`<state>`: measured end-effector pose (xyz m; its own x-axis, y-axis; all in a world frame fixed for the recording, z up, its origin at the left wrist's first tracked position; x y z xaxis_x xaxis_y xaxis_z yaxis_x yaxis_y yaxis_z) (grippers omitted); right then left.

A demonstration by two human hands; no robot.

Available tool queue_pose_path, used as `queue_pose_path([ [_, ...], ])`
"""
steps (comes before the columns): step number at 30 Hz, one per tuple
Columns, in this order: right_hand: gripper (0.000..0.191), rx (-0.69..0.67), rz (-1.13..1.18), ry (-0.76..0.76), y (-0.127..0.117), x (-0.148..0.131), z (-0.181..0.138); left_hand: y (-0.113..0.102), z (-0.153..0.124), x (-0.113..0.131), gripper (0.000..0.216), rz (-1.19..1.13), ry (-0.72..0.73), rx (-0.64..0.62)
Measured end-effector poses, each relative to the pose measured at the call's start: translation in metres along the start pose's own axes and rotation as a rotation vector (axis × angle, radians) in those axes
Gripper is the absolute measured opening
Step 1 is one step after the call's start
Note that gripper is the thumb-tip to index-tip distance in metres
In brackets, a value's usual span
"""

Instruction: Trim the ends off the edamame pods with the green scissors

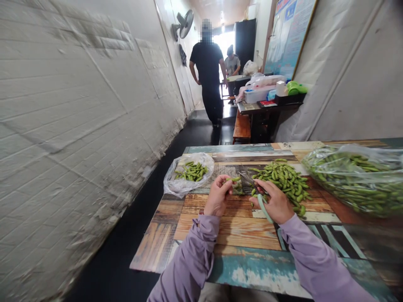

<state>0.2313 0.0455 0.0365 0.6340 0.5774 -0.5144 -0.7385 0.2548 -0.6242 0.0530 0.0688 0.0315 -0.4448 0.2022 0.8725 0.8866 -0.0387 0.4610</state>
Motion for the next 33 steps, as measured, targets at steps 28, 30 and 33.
queue_pose_path([
  [28, 0.044, -0.065, -0.018, -0.077, 0.011, -0.002, -0.007, 0.004, -0.001, -0.003, 0.033, -0.026, -0.008, -0.036],
  [30, 0.045, -0.069, -0.022, -0.077, 0.012, -0.001, -0.007, 0.001, 0.000, -0.002, 0.030, -0.072, -0.004, -0.016],
  [33, 0.045, -0.018, -0.018, -0.028, 0.007, 0.004, -0.005, -0.006, 0.002, 0.002, 0.027, -0.134, 0.007, 0.021],
])
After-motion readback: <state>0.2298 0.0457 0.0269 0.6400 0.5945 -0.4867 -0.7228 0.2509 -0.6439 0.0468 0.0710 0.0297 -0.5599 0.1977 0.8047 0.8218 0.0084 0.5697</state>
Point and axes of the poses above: each hand's wrist, its own z-axis towards the middle knuckle, its own y-axis out of the palm, x = y × z, the point moved 7 cm from there along z, towards the middle knuckle, and after that the axes turned 5 degrees about -y, right-handed, at the moved point
